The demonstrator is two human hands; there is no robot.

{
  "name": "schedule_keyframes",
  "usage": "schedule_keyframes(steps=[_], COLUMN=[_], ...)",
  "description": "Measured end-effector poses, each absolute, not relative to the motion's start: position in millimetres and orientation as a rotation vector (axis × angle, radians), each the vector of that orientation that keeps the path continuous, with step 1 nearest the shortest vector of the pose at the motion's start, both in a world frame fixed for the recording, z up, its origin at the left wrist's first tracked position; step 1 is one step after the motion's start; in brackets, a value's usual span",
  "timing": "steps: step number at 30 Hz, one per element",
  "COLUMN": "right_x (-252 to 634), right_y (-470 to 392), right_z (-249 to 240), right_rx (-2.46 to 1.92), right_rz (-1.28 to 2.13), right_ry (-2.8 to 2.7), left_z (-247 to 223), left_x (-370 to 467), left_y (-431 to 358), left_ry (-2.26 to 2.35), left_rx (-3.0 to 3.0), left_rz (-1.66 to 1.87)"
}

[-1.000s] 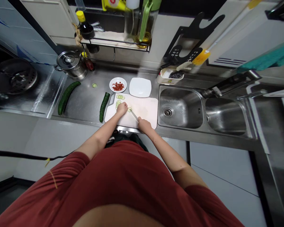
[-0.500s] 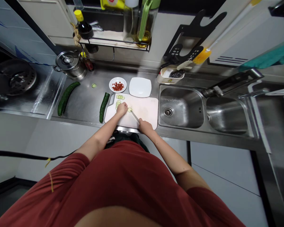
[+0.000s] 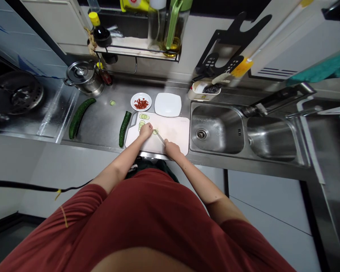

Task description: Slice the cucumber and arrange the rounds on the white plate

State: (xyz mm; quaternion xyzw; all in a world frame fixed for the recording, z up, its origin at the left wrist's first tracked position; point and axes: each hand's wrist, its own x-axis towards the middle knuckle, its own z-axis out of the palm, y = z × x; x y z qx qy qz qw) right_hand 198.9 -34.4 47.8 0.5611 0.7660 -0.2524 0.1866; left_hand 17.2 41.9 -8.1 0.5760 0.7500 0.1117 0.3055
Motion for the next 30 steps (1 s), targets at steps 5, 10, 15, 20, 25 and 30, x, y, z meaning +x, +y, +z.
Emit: schedule_keyframes(steps=[5,10,15,20,25,30], right_x=[204,211,216,218,216,210], right_y=[-39,-47,-55,-57,-55,-47], right_z=[44,43,41,40,42,46], right_rx=[1.583,1.589,1.611,1.613,1.604,1.598], right_rz=[-0.715,-0.733,-0.717,-0.704,-0.716,-0.747], right_ry=[2.104,2.079,2.072,2.081,2.085,2.073], left_z=[-7,-9,-11,-11,-12,-11], left_x=[17,17,17,17,16,17], left_y=[41,41,41,41,41,42], left_ry=[1.981,1.984,1.983,1.983,1.985,1.986], left_rx=[1.541,1.552,1.560,1.536,1.537,1.529], left_rz=[0.303,0.328,0.323,0.310,0.333,0.307])
